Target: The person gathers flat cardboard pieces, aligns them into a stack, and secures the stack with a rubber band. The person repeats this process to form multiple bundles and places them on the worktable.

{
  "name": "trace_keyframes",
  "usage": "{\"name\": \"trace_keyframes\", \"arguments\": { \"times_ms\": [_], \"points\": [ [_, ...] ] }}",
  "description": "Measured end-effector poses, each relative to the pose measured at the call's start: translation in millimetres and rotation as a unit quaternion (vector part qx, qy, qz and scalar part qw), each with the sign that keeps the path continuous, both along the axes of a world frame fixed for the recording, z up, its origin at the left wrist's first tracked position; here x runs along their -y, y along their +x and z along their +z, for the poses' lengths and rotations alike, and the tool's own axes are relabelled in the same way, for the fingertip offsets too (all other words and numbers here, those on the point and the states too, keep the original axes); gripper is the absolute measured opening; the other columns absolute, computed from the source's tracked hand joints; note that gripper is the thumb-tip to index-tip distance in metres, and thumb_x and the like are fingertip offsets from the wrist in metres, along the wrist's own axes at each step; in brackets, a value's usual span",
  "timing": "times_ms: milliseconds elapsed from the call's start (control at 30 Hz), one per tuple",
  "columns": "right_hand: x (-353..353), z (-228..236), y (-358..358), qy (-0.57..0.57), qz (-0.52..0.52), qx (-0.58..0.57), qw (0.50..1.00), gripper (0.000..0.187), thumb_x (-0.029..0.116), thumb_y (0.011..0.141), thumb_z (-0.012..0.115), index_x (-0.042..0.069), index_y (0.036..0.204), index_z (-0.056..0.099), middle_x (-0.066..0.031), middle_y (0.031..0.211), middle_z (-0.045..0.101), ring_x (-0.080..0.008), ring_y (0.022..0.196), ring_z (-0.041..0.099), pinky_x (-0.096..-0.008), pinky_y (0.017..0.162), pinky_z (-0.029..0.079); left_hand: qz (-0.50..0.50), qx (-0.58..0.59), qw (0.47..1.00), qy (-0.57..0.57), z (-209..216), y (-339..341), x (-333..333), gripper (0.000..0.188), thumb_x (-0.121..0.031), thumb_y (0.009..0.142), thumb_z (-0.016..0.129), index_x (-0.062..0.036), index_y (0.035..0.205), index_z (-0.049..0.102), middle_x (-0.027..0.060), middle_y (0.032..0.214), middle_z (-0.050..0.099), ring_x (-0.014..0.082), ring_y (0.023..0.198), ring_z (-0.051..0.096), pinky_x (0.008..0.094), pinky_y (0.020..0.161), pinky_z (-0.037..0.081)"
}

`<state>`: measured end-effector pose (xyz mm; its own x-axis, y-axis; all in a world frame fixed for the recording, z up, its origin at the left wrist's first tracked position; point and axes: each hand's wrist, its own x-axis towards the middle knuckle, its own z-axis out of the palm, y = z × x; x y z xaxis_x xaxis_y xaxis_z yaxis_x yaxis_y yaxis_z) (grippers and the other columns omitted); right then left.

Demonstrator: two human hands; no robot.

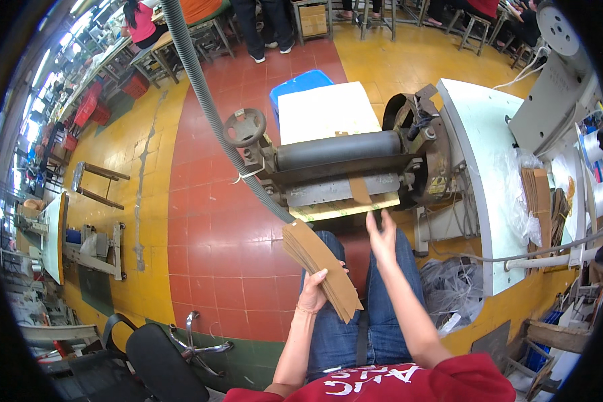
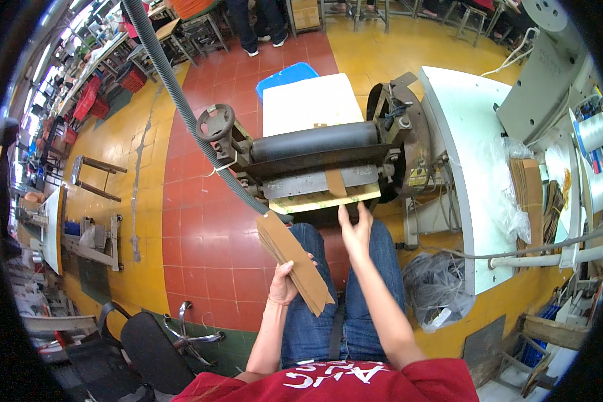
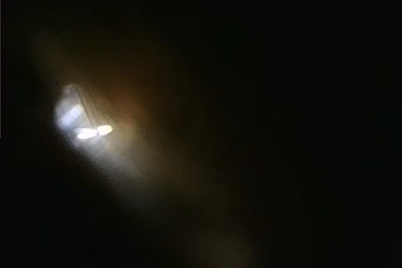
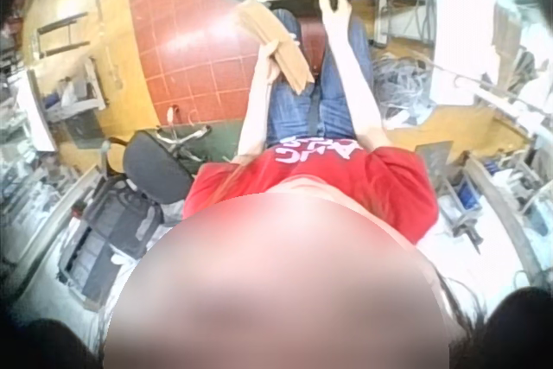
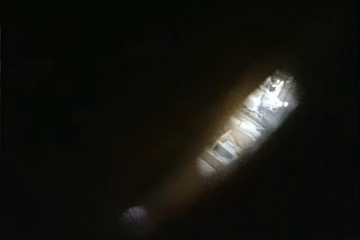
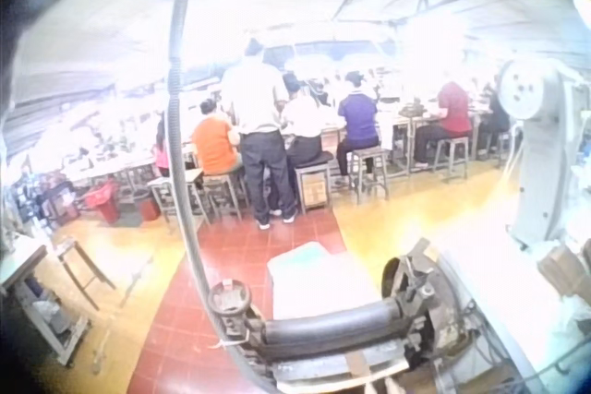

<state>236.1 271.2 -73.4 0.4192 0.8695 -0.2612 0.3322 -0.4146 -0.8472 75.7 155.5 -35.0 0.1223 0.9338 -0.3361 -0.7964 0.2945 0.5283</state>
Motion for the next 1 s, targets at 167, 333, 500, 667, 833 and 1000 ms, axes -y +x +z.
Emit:
{"name": "trace_keyframes", "arguments": {
  "times_ms": [167, 333, 500, 667, 833, 1000],
  "points": [
    [99.1, 14.6, 19.7, -0.04, 0.281, -0.322, 0.903, 0.041, 0.015, 0.079, 0.078, -0.002, 0.113, 0.062, -0.0055, 0.087, 0.068, -0.0088, 0.08, 0.063, -0.0245, 0.072, 0.052, 0.002, -0.106, 0.994, -0.009, -6.8, 11.7, -12.5, 0.046, -0.016, 0.085, 0.064, -0.0027, 0.124, 0.045, 0.0152, 0.113, 0.059, 0.0277, 0.102, 0.061, 0.0428, 0.092, 0.051],
    [78.4, 51.5, 14.5, 0.004, 0.267, -0.215, 0.939, 0.027, 0.019, 0.078, 0.079, -0.002, 0.093, 0.07, -0.0059, 0.077, 0.07, -0.0073, 0.065, 0.063, -0.022, 0.06, 0.051, 0.025, -0.071, 0.997, 0.008, -0.5, 10.5, -17.0, 0.048, -0.011, 0.085, 0.063, -0.0035, 0.128, 0.042, 0.0145, 0.115, 0.058, 0.0261, 0.11, 0.058, 0.0413, 0.096, 0.048],
    [61.6, 64.1, -3.1, 0.2, 0.258, -0.082, 0.942, 0.023, 0.017, 0.08, 0.076, -0.001, 0.093, 0.071, -0.0124, 0.083, 0.072, -0.0131, 0.076, 0.068, -0.0244, 0.069, 0.053, 0.1, -0.067, 0.993, 0.007, 1.4, 2.6, -19.9, 0.049, -0.011, 0.084, 0.063, -0.0041, 0.127, 0.042, 0.0144, 0.115, 0.058, 0.0264, 0.105, 0.06, 0.0411, 0.094, 0.049],
    [53.9, 28.8, 4.8, 0.104, 0.107, -0.236, 0.96, 0.018, 0.014, 0.087, 0.07, -0.003, 0.093, 0.068, -0.0046, 0.083, 0.07, -0.0064, 0.072, 0.062, -0.0213, 0.066, 0.049, 0.097, 0.006, 0.995, -0.003, -14.9, -16.6, -8.7, 0.047, -0.018, 0.081, 0.064, -0.0031, 0.122, 0.045, 0.0155, 0.11, 0.06, 0.0274, 0.098, 0.061, 0.0415, 0.089, 0.051],
    [35.1, -10.1, 28.4, -0.015, 0.034, -0.272, 0.961, 0.018, 0.016, 0.089, 0.068, -0.001, 0.096, 0.067, -0.005, 0.085, 0.069, -0.0068, 0.073, 0.061, -0.0206, 0.068, 0.048, 0.091, 0.016, 0.995, -0.022, -27.9, -26.6, 4.8, 0.045, -0.019, 0.08, 0.064, -0.0032, 0.119, 0.047, 0.0166, 0.108, 0.06, 0.0278, 0.096, 0.062, 0.0426, 0.086, 0.052],
    [-18.0, -23.4, 16.4, 0.048, 0.026, -0.252, 0.966, 0.038, 0.025, 0.088, 0.069, -0.006, 0.109, 0.063, -0.0085, 0.097, 0.067, -0.012, 0.089, 0.061, -0.0252, 0.082, 0.047, 0.081, 0.009, 0.996, -0.029, -23.9, -17.8, 17.0, 0.046, -0.018, 0.081, 0.064, -0.0015, 0.12, 0.047, 0.017, 0.111, 0.06, 0.0283, 0.099, 0.061, 0.0426, 0.087, 0.052]
  ]
}}
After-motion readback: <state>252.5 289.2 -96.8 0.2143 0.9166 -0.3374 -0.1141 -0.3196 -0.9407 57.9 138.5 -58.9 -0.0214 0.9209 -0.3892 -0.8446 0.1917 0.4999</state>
